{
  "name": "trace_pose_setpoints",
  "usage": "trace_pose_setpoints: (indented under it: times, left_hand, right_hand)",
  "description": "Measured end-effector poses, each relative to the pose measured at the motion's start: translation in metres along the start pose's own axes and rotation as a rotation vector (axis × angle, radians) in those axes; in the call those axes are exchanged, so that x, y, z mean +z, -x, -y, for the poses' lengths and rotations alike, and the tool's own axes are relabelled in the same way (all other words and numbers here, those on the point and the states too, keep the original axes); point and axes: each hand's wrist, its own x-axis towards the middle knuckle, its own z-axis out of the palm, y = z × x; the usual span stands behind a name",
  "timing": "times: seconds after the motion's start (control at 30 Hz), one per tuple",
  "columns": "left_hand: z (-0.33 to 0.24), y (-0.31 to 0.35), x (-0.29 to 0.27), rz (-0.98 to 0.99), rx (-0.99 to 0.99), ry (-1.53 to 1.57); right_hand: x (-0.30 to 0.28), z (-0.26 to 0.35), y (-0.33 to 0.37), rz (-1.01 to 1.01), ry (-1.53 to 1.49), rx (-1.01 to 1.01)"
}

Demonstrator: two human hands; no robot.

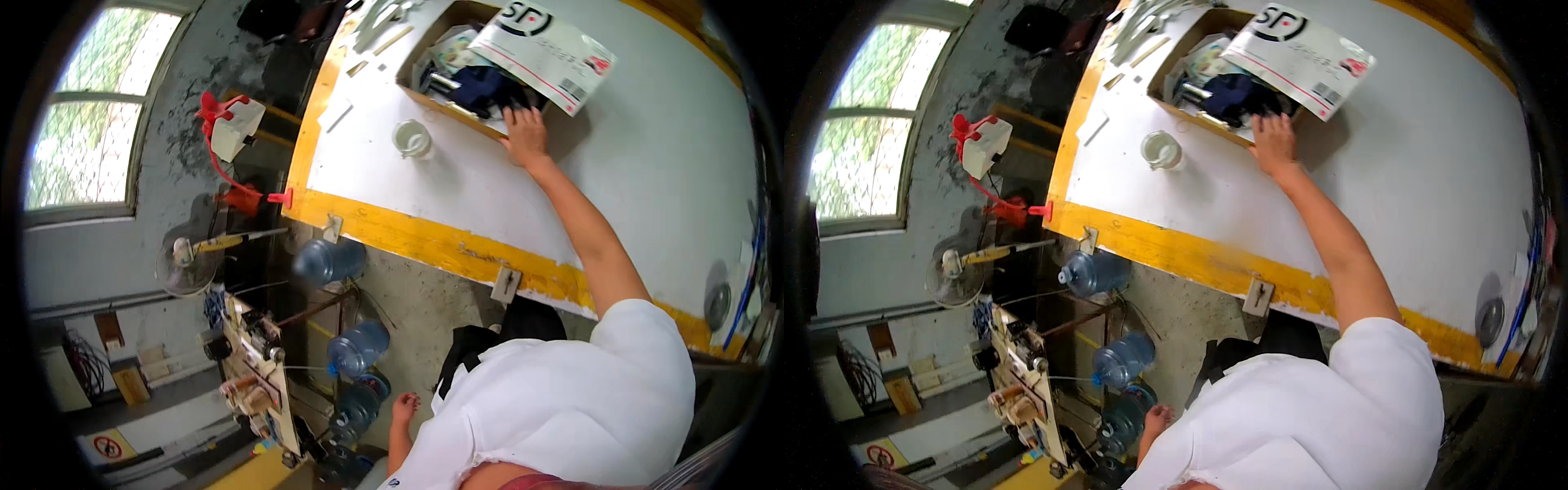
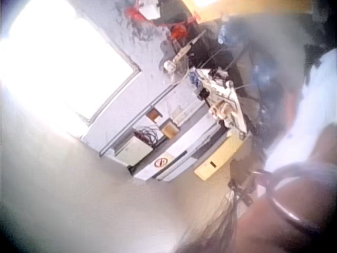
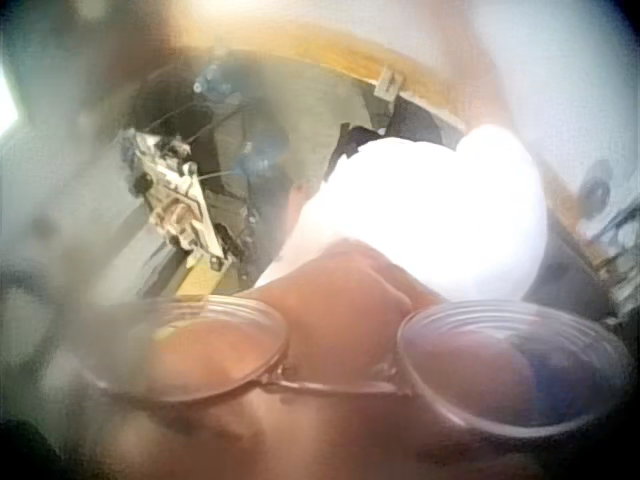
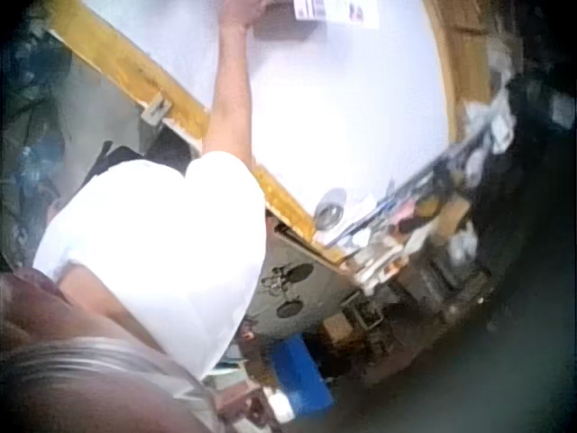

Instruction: The person walks through a workshop, moves several large water jugs, and then wipes a large white table surface with a cloth. The person handles a glass and a cloth during the cleaning process.

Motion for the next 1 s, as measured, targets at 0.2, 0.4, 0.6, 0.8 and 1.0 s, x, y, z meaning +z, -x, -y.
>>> trace_pose_setpoints:
  times: [0.2, 0.4, 0.6, 0.8, 1.0]
  left_hand:
    - [-0.087, 0.011, 0.056, -0.113, 0.072, -0.02]
    - [-0.102, 0.014, 0.064, -0.093, 0.039, -0.12]
    - [-0.087, -0.009, 0.044, -0.072, 0.032, -0.032]
    - [-0.066, -0.029, 0.027, -0.025, -0.008, -0.005]
    - [-0.08, -0.079, -0.033, 0.116, -0.095, -0.232]
  right_hand:
    - [0.032, -0.028, -0.008, -0.044, -0.052, -0.099]
    - [0.021, -0.087, -0.049, -0.019, 0.01, -0.052]
    - [0.012, -0.138, -0.089, 0.095, 0.18, 0.103]
    - [0.038, -0.066, -0.09, -0.248, -0.104, -0.22]
    - [0.071, 0.083, -0.101, 0.052, -0.283, -0.369]
